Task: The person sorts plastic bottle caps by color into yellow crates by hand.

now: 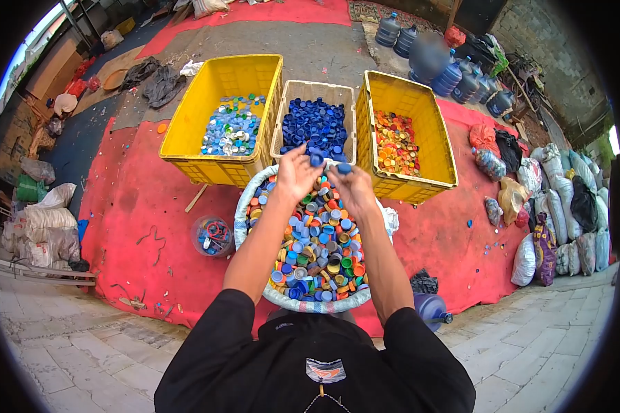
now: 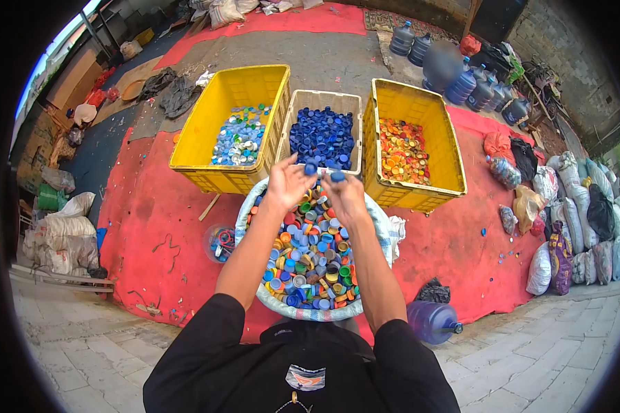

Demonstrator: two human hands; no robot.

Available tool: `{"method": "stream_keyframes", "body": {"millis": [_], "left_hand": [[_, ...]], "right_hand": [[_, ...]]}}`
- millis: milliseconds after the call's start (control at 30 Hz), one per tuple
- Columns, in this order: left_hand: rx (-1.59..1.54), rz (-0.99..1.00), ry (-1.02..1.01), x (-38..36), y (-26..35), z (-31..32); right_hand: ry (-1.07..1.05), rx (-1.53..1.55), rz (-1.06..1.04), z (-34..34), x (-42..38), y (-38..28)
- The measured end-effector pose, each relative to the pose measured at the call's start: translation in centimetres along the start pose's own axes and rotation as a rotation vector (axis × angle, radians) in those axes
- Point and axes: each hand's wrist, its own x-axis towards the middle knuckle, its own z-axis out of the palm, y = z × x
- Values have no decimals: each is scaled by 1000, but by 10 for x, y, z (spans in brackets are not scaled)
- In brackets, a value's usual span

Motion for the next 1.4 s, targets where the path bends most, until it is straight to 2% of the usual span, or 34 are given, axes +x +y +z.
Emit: {"method": "stream_keyframes", "body": {"millis": [33,67,133,233,333,433,533,733,767,867,900,1000,1167,1267,1400], "left_hand": [[-15,36,86,-7,14,28],[-4,16,53,17,24,11],[25,52,111,8,32,15],[4,55,63,-8,34,-28],[-64,135,157,-45,25,-68],[-8,197,276,-85,10,-112],[83,233,347,-125,-9,-142],[227,280,390,-185,-35,-167],[233,275,400,-191,-36,-171],[229,279,410,-203,-37,-171],[226,284,405,-207,-36,-172],[210,286,397,-216,-34,-171],[214,262,391,-222,-32,-173],[244,247,382,-222,-32,-178],[285,231,375,-222,-32,-180]], "right_hand": [[-17,5,-57,3,19,-5],[55,13,-54,5,34,-7],[94,-20,-67,11,36,-10],[100,-73,-47,8,6,-7],[151,-170,-12,-30,-12,21],[141,-622,-22,-62,-34,49],[134,-1097,-201,-92,-43,91],[63,-1344,-217,-71,-51,120],[29,-1377,-335,-73,-49,127],[-31,-1495,-475,-59,-48,136],[-40,-1490,-394,-50,-49,136],[-86,-1427,-322,-41,-45,150],[-151,-1532,-480,-28,-47,162],[-112,-1620,-488,-12,-49,164],[45,-1569,-394,-4,-37,185]]}}
